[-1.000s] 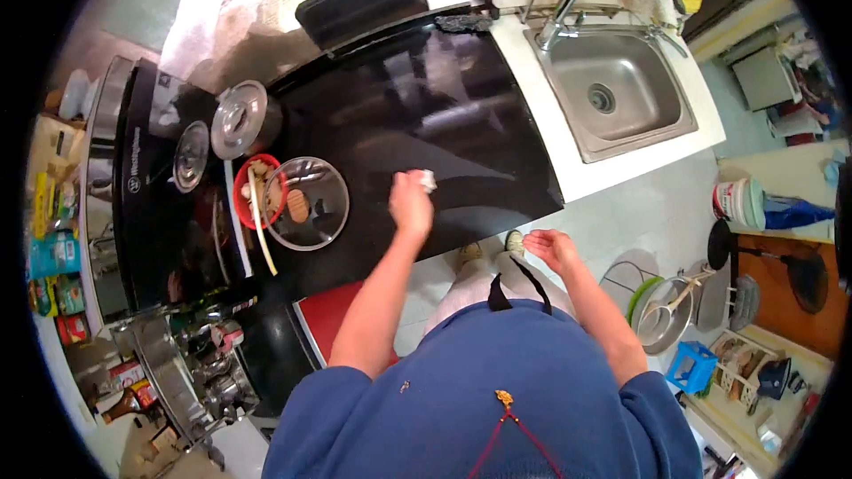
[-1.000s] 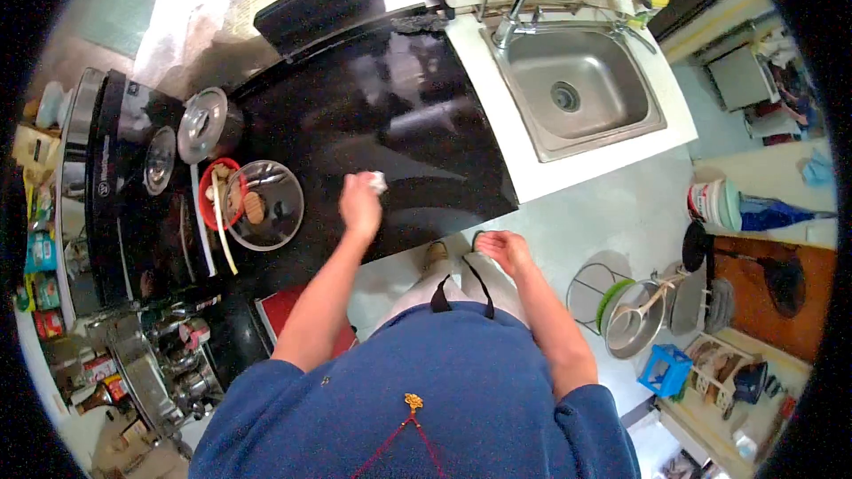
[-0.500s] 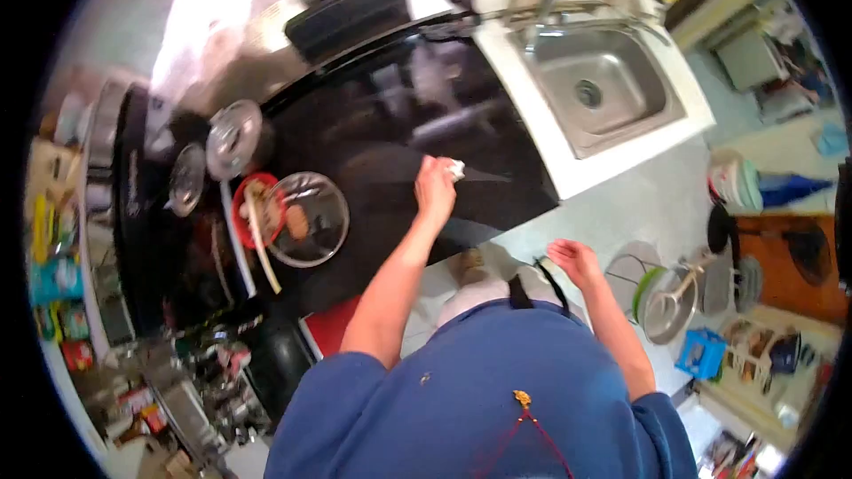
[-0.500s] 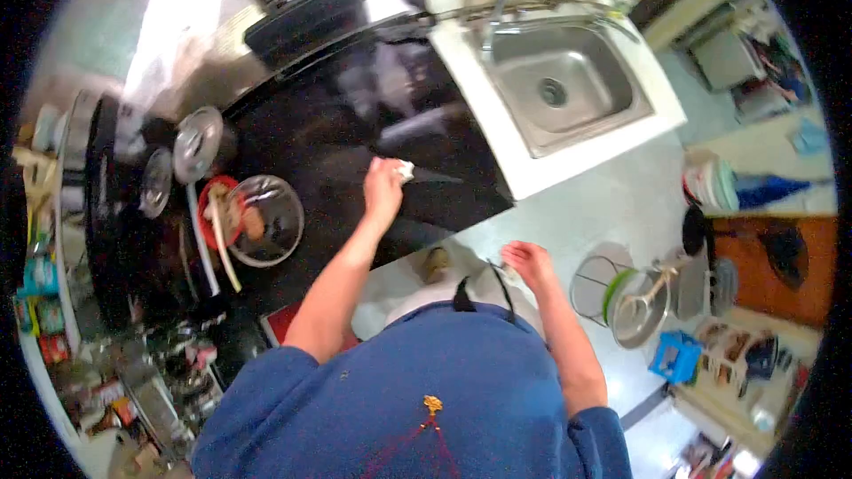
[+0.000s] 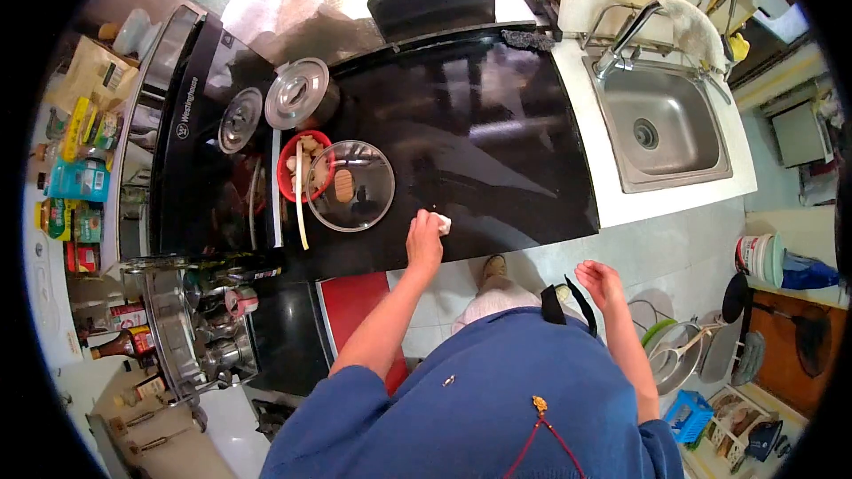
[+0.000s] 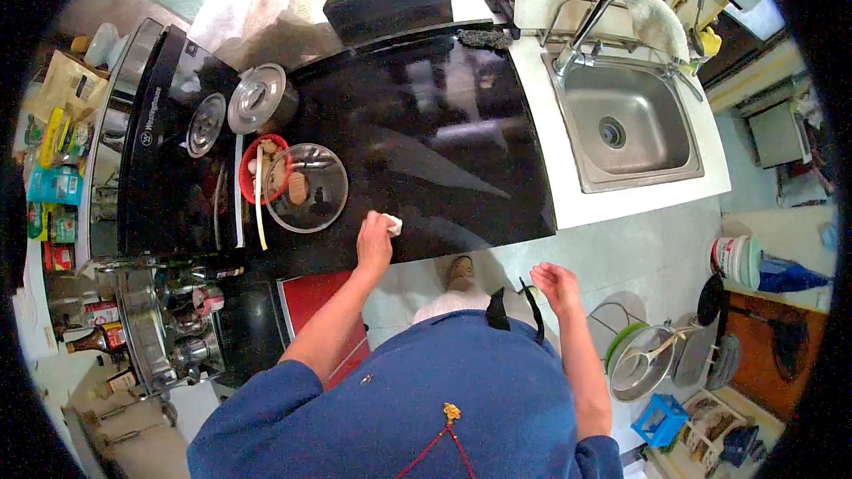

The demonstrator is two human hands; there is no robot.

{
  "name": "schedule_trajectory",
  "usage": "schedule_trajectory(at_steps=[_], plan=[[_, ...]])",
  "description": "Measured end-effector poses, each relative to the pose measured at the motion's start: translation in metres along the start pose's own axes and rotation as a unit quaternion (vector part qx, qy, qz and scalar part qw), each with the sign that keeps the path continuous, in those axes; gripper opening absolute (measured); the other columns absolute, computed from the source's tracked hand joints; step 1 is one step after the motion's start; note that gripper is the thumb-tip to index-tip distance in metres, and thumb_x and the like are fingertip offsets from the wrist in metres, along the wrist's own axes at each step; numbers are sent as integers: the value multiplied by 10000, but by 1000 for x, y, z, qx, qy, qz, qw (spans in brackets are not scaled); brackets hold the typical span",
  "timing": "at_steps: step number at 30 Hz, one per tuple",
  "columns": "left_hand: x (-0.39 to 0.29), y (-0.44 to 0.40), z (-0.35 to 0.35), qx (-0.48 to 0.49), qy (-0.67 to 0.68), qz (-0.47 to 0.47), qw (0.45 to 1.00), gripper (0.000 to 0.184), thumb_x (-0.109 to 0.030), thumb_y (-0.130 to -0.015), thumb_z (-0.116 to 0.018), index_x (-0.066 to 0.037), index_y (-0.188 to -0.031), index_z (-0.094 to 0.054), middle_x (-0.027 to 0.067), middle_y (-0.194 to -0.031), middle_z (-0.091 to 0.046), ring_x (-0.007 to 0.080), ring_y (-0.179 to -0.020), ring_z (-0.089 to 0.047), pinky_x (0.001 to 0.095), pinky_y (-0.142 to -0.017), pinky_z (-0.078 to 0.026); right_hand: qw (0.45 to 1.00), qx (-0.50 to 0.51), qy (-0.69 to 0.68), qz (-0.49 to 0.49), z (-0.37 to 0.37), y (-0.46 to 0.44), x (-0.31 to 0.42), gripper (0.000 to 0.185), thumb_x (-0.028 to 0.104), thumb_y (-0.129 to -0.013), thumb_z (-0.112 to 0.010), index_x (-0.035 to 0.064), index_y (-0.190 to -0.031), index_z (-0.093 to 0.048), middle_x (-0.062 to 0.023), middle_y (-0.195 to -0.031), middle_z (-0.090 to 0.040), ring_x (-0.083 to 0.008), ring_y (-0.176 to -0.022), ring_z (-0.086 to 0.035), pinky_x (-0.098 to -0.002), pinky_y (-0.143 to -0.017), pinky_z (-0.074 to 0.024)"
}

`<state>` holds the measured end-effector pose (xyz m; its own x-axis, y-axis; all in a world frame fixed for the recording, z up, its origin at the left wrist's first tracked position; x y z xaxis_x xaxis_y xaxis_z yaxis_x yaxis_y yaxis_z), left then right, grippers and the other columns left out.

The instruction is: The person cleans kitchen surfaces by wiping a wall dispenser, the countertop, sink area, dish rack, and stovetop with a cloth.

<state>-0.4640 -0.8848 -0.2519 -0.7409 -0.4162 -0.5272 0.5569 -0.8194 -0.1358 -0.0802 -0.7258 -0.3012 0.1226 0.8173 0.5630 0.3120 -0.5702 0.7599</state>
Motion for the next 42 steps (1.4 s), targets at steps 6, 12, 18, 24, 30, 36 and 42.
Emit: schedule_trajectory(at_steps=[6, 12, 18, 24, 30, 36, 42], plan=[[18, -65, 3, -92, -66, -6, 994, 152, 89, -713, -523, -24, -813, -543, 146, -908, -518, 353, -856, -517, 431, -750, -432, 1000, -7, 2, -23, -4, -2, 0, 261, 127, -917, -456, -94, -1022, -546, -238, -982, -638, -326, -906, -653, -388, -807, -560], [38, -174, 4, -90, -149, 22, 985, 121, -112, -857, -480, -39, -904, -565, 144, -979, -517, 346, -927, -543, 452, -776, -470, 1000, 21, 16, 8, -3, 7, -1, 284, 142, -915, -460, -101, -1025, -558, -231, -978, -639, -329, -902, -653, -400, -810, -558], [32, -188, -14, -144, 214, 236, 937, 234, -197, -909, -407, 8, -889, -517, 237, -885, -594, 414, -850, -569, 484, -757, -423, 999, -26, -18, 15, 11, 22, -5, 283, 131, -907, -471, -110, -1028, -555, -232, -976, -637, -325, -899, -651, -393, -797, -559], [-99, -101, -97, 38, 182, 60, 981, 160, -151, -884, -443, -22, -871, -538, 200, -850, -597, 379, -828, -572, 458, -724, -439, 999, -11, -43, 13, 11, 16, -14, 285, 130, -905, -472, -117, -1025, -548, -233, -981, -633, -321, -901, -649, -387, -810, -552], [-111, -86, -89, 104, 155, 49, 981, 116, -128, -872, -456, -49, -872, -540, 220, -903, -561, 390, -837, -548, 472, -744, -445, 1000, -2, 10, 19, -11, 16, -5, 285, 132, -905, -469, -111, -1029, -552, -228, -975, -635, -313, -901, -650, -378, -801, -555], [-1, -110, -6, -81, -21, -42, 996, 61, -72, -828, -507, -45, -846, -558, 173, -919, -530, 376, -854, -548, 481, -740, -445, 1000, 6, -1, 4, -1, 15, -10, 258, 116, -911, -479, -102, -1023, -559, -218, -975, -635, -309, -896, -649, -379, -812, -553], [3, -13, 3, -27, 18, -51, 998, 92, -30, -806, -540, -56, -891, -563, 142, -934, -502, 362, -852, -522, 452, -739, -445, 1000, -6, 1, -7, -1, 12, -12, 257, 120, -912, -467, -89, -1033, -553, -209, -989, -633, -303, -907, -645, -381, -813, -552]])
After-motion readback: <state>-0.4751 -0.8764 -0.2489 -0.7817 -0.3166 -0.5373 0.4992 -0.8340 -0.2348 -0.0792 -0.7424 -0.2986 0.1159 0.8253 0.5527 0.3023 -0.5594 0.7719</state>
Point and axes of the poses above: each hand's wrist, its own y-axis away from the middle knuckle, its own z-axis out of the back of the hand, x = y × z, the point moved 3 cm from there along -y, towards the middle knuckle
